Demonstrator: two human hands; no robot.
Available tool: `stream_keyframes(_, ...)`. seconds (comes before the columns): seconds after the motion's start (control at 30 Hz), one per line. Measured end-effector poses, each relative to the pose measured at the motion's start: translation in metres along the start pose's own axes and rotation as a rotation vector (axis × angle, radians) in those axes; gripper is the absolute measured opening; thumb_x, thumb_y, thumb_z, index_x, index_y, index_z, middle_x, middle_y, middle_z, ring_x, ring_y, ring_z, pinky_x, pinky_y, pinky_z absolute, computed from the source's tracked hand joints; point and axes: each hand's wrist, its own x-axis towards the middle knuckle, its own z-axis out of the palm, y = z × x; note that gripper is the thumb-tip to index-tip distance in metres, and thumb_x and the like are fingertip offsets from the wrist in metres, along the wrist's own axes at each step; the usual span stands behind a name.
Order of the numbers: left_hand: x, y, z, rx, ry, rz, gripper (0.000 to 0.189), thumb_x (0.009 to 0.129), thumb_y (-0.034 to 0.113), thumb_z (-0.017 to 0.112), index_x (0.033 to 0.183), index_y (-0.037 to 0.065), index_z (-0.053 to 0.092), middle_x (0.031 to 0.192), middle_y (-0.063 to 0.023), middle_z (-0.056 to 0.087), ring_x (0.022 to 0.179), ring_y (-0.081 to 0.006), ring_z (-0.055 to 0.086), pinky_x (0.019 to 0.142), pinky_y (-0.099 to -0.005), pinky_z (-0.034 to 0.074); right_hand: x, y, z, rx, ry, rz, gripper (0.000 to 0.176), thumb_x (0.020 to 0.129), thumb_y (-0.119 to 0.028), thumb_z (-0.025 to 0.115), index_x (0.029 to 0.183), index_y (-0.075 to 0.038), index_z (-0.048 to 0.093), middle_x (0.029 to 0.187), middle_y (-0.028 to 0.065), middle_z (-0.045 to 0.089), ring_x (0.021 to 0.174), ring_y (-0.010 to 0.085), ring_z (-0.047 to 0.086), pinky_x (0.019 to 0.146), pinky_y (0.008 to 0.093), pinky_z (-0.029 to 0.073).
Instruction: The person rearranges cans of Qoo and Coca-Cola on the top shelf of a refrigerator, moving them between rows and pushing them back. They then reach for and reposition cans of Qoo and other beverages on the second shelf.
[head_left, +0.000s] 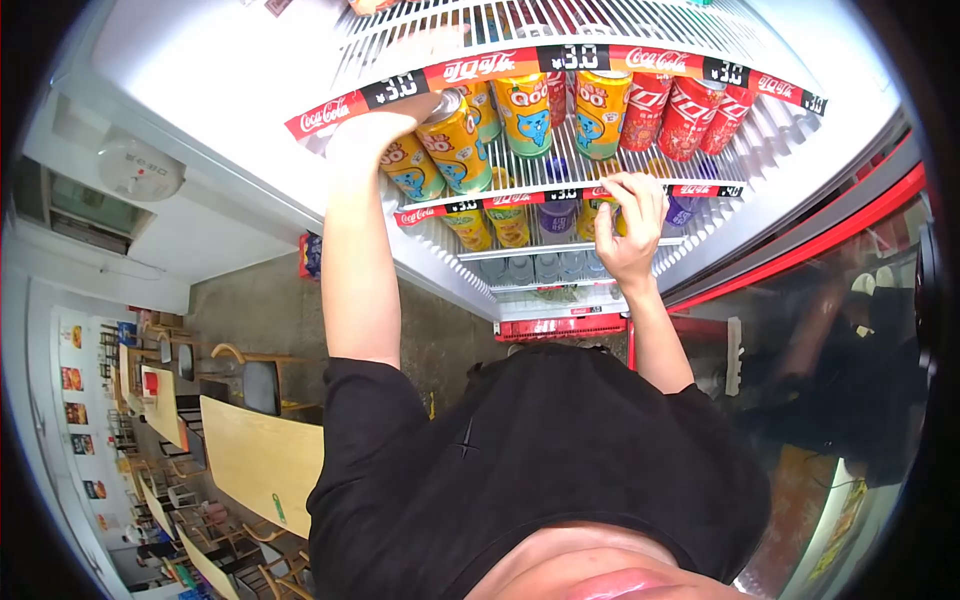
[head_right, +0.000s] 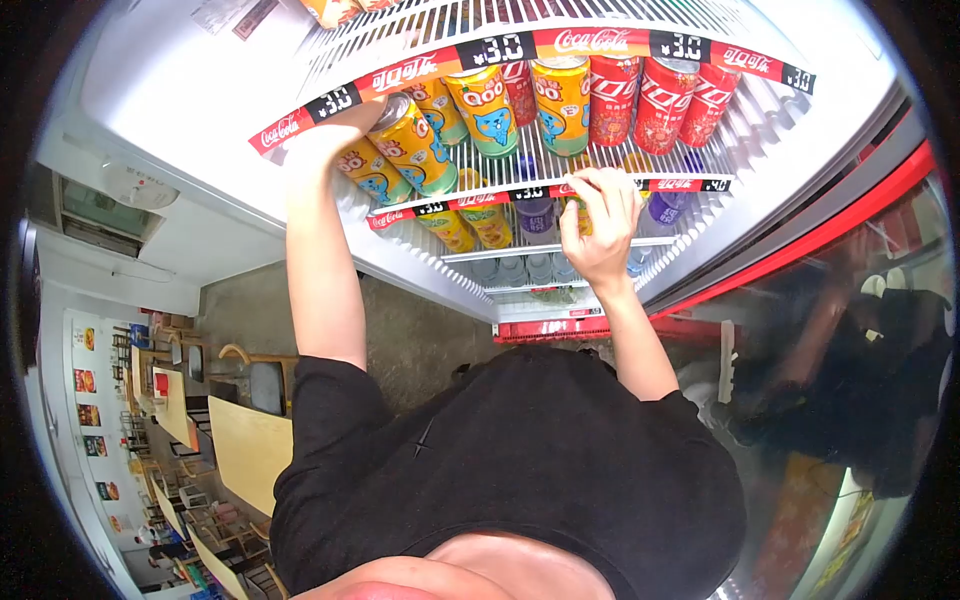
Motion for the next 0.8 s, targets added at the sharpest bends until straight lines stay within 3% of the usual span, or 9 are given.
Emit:
stream_keyframes(0.1,0.011,-0.004,0.003,0.354,0.297,0.381,0.055,0.096,0.051,0.059,0.136,0.013,0.059,0.138,-0.0121,0.063,0.131,-0.0297,0.057,0.111,-0.0389,0.043,0.001,0.000,-0.002,0.007,-0.011,0.000,0.033,0.076,-0.002,0.070,0.109,-0.004,0.071,0.111,0.0093,0.067,0.113,0.0328,0.059,0.105,0.0476,0.040)
stream_keyframes(0.13,0.006,-0.002,0.005,0.300,0.279,0.333,0.054,0.097,0.048,0.058,0.139,0.014,0.057,0.140,-0.0121,0.062,0.131,-0.0307,0.056,0.113,-0.0409,0.043,0.001,0.000,-0.002,0.010,-0.011,-0.001,0.033,0.077,-0.002,0.070,0.109,-0.004,0.071,0.111,0.0092,0.067,0.113,0.0327,0.060,0.106,0.0476,0.040)
stream_keyframes(0.23,0.018,-0.015,0.015,0.330,0.418,0.476,0.048,0.098,0.046,0.059,0.133,0.012,0.062,0.135,-0.0115,0.066,0.123,-0.0314,0.062,0.105,-0.0417,0.047,-0.001,0.002,-0.001,0.006,-0.008,-0.004,0.033,0.076,-0.002,0.070,0.109,-0.005,0.071,0.111,0.0089,0.067,0.113,0.0323,0.060,0.107,0.0478,0.039)
stream_keyframes(0.4,-0.003,0.001,0.007,0.070,0.176,0.196,0.044,0.100,0.043,0.054,0.126,0.009,0.065,0.129,-0.0122,0.069,0.117,-0.0304,0.065,0.102,-0.0394,0.048,0.000,0.000,-0.001,0.003,-0.011,-0.003,0.033,0.077,-0.002,0.069,0.109,-0.005,0.072,0.112,0.0088,0.067,0.114,0.0320,0.060,0.108,0.0478,0.039)
stream_keyframes(0.5,0.022,-0.017,0.020,0.189,0.521,0.732,0.044,0.099,0.042,0.055,0.126,0.008,0.065,0.129,-0.0121,0.070,0.116,-0.0272,0.066,0.101,-0.0382,0.048,-0.001,0.001,-0.002,-0.008,-0.018,0.000,0.033,0.077,-0.003,0.070,0.109,-0.005,0.072,0.112,0.0088,0.067,0.114,0.0318,0.060,0.108,0.0477,0.039)
stream_keyframes(0.8,0.027,-0.027,0.012,0.096,0.276,0.369,0.043,0.099,0.041,0.055,0.125,0.008,0.066,0.127,-0.0121,0.070,0.115,-0.0263,0.066,0.100,-0.0378,0.048,0.003,-0.002,-0.006,-0.007,-0.051,0.012,0.031,0.078,-0.005,0.071,0.109,-0.005,0.072,0.112,0.0087,0.068,0.114,0.0314,0.060,0.106,0.0465,0.039)
